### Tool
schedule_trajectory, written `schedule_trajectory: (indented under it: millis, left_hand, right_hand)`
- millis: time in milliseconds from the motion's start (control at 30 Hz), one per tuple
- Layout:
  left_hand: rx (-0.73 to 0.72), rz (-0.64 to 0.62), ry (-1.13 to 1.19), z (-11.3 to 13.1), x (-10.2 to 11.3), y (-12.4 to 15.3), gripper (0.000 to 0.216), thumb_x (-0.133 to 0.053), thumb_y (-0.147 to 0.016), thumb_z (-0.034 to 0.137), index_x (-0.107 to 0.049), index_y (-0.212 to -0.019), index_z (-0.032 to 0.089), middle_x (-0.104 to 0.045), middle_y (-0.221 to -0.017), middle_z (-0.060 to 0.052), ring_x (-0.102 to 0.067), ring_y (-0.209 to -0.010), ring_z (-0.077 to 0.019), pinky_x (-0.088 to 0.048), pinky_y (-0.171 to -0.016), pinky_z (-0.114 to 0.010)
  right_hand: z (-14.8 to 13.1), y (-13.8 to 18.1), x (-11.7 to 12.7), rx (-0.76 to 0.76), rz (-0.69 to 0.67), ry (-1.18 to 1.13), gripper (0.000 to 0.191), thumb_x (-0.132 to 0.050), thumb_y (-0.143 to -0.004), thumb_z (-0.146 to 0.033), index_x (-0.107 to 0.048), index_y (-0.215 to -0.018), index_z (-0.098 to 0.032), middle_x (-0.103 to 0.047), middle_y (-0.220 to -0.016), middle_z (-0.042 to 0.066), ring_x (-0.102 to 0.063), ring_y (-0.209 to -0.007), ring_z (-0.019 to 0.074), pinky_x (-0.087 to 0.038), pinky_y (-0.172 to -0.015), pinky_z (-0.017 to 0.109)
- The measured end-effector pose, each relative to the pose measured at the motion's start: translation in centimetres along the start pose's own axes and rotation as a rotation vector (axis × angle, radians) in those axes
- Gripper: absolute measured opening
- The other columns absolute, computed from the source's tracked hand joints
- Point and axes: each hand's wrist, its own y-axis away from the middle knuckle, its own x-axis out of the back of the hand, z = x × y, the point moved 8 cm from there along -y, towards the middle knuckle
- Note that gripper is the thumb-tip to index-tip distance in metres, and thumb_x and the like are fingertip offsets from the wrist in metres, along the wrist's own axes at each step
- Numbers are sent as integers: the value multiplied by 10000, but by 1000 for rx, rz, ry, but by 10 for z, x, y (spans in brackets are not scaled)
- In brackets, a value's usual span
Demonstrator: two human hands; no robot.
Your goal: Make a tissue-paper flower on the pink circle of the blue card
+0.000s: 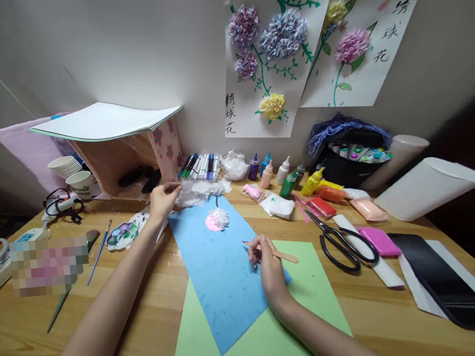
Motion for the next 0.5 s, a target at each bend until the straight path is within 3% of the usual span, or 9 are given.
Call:
schedule_trajectory:
  millis: [333, 400, 500]
  left_hand:
    - [53, -142, 122, -1, -4, -4, 242, -627, -699, 239, -694, -884, 98, -715, -865, -103, -657, -792, -180, -507, -742, -266]
    - [19, -168, 57, 6, -2, -2, 218, -630, -698, 249, -702, -860, 122, -717, -857, -87, -653, -788, -183, -499, -738, -269]
    - [-78, -106, -158, 22, 8, 2, 221, -590, -730, 244, -691, -915, 175, -711, -869, -50, -638, -797, -172, -476, -744, -261]
  right_hand:
    - [-5, 14, -1, 74, -57, 52, 339, -389, -869, -476, -459, -663, -216, -469, -537, -11, -415, -527, 140, -360, -539, 263]
    - [-10, 16, -3, 117, -64, 51, 348, -386, -871, -476, -457, -649, -218, -464, -531, -12, -413, -520, 141, -365, -544, 268]
    - [-17, 21, -6, 189, -100, 35, 348, -388, -876, -471, -455, -643, -220, -460, -535, -19, -417, -517, 137, -392, -592, 283]
